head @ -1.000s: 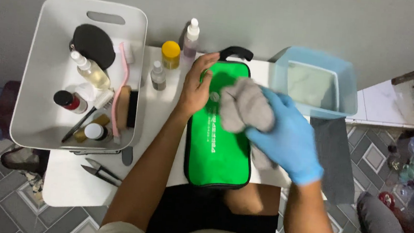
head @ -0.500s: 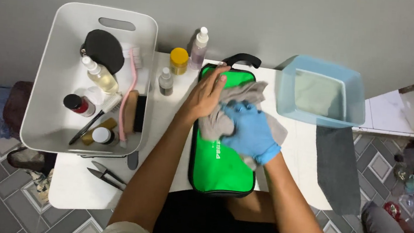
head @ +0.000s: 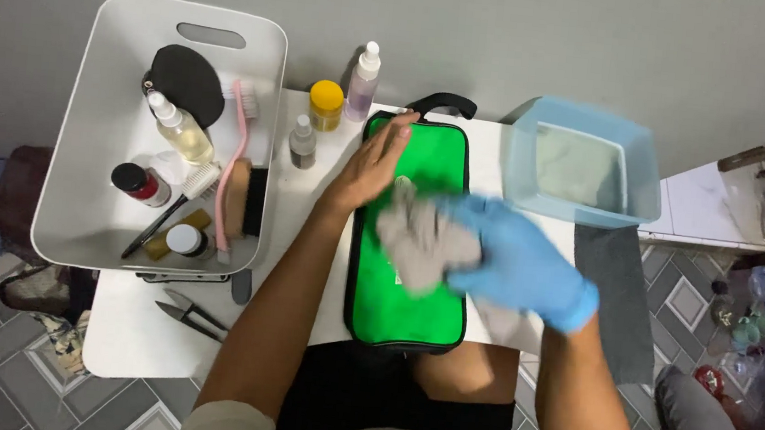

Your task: The person is polishing a green bag with a grey cloth, applying cleaning agents and wiping the surface thoroughly.

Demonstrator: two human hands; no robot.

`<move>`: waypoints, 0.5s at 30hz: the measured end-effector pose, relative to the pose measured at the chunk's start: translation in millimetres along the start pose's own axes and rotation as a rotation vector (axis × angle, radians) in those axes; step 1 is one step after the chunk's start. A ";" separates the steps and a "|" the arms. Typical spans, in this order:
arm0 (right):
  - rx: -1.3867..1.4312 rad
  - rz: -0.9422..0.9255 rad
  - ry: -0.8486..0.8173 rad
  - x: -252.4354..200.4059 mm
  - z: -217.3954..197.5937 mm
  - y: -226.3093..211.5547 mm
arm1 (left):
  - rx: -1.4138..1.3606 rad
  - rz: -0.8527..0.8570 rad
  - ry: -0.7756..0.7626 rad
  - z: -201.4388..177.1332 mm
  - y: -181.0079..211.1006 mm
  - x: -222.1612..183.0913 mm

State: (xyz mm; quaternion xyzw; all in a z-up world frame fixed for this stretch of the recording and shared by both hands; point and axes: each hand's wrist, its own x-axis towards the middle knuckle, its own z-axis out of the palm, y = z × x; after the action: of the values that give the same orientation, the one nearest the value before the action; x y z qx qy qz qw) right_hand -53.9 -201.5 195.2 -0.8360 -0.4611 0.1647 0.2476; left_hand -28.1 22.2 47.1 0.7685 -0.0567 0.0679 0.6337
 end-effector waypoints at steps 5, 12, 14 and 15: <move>-0.397 0.099 0.227 57.9 62.5 91.8 | -0.066 0.076 0.019 -2.3 -1.8 0.9; -0.440 0.185 0.069 47.7 115.6 112.8 | -0.013 -0.053 0.011 -3.8 11.4 0.2; -0.411 0.071 0.074 24.4 104.4 82.8 | 0.011 -0.044 0.018 -1.0 5.5 1.9; -0.388 -0.049 0.084 13.3 97.9 67.7 | 0.037 -0.026 0.030 0.3 2.9 3.2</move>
State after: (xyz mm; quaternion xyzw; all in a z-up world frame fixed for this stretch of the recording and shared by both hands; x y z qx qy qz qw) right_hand -49.7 -195.2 75.7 -0.8628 -0.4936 0.0316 0.1047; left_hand -25.4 21.3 50.5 0.7795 -0.0356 0.0722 0.6212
